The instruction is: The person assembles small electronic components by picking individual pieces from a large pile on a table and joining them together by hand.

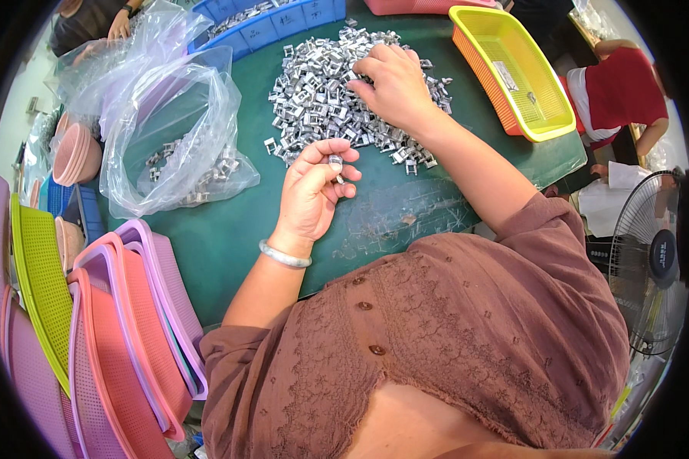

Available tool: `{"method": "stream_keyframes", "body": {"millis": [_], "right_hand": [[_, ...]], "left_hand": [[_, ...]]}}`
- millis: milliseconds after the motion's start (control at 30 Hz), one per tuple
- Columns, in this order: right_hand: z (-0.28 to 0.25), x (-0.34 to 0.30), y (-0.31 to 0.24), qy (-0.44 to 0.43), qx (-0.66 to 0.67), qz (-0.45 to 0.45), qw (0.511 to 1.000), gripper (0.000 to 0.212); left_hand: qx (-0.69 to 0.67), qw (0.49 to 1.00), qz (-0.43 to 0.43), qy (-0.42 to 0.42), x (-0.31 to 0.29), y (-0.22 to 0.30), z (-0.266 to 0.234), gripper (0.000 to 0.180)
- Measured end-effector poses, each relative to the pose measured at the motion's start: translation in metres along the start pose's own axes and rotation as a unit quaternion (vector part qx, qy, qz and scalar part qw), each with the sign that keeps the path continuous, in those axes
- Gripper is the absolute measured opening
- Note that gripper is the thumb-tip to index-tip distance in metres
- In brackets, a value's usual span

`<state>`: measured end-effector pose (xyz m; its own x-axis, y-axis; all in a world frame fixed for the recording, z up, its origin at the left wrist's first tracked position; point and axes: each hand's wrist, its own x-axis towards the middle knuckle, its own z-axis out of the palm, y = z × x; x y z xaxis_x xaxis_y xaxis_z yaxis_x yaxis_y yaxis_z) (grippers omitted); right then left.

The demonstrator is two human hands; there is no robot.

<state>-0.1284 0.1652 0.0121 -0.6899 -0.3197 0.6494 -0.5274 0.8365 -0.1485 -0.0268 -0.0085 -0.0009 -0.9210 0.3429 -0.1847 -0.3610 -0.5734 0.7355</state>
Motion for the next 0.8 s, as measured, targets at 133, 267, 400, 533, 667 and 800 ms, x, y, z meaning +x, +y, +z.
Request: {"method": "stream_keyframes", "body": {"millis": [133,267,400,533,667,800], "right_hand": [[0.001,0.0,0.0,0.011,0.071,-0.007,0.997,0.008],[-0.011,-0.004,-0.006,-0.002,0.191,-0.015,0.982,0.008],[-0.025,-0.016,-0.021,-0.046,0.279,-0.002,0.959,0.021],[-0.036,-0.025,-0.038,-0.036,0.31,-0.036,0.949,0.035],[-0.038,-0.029,-0.043,-0.06,0.289,-0.081,0.952,0.046],[-0.04,-0.032,-0.045,-0.075,0.281,-0.102,0.951,0.053]], "left_hand": [[-0.001,1.0,-0.005,-0.004,0.0,-0.001,-0.002,0.022],[0.006,1.0,0.003,0.0,0.0,0.0,-0.002,0.021],[0.012,1.0,0.007,0.008,0.0,0.0,-0.001,0.02],[0.015,1.0,0.004,0.021,0.001,-0.001,0.0,0.023],[0.008,1.0,0.006,0.014,0.001,-0.001,0.0,0.024],[-0.012,1.0,0.008,0.02,0.001,-0.003,-0.003,0.024]]}}
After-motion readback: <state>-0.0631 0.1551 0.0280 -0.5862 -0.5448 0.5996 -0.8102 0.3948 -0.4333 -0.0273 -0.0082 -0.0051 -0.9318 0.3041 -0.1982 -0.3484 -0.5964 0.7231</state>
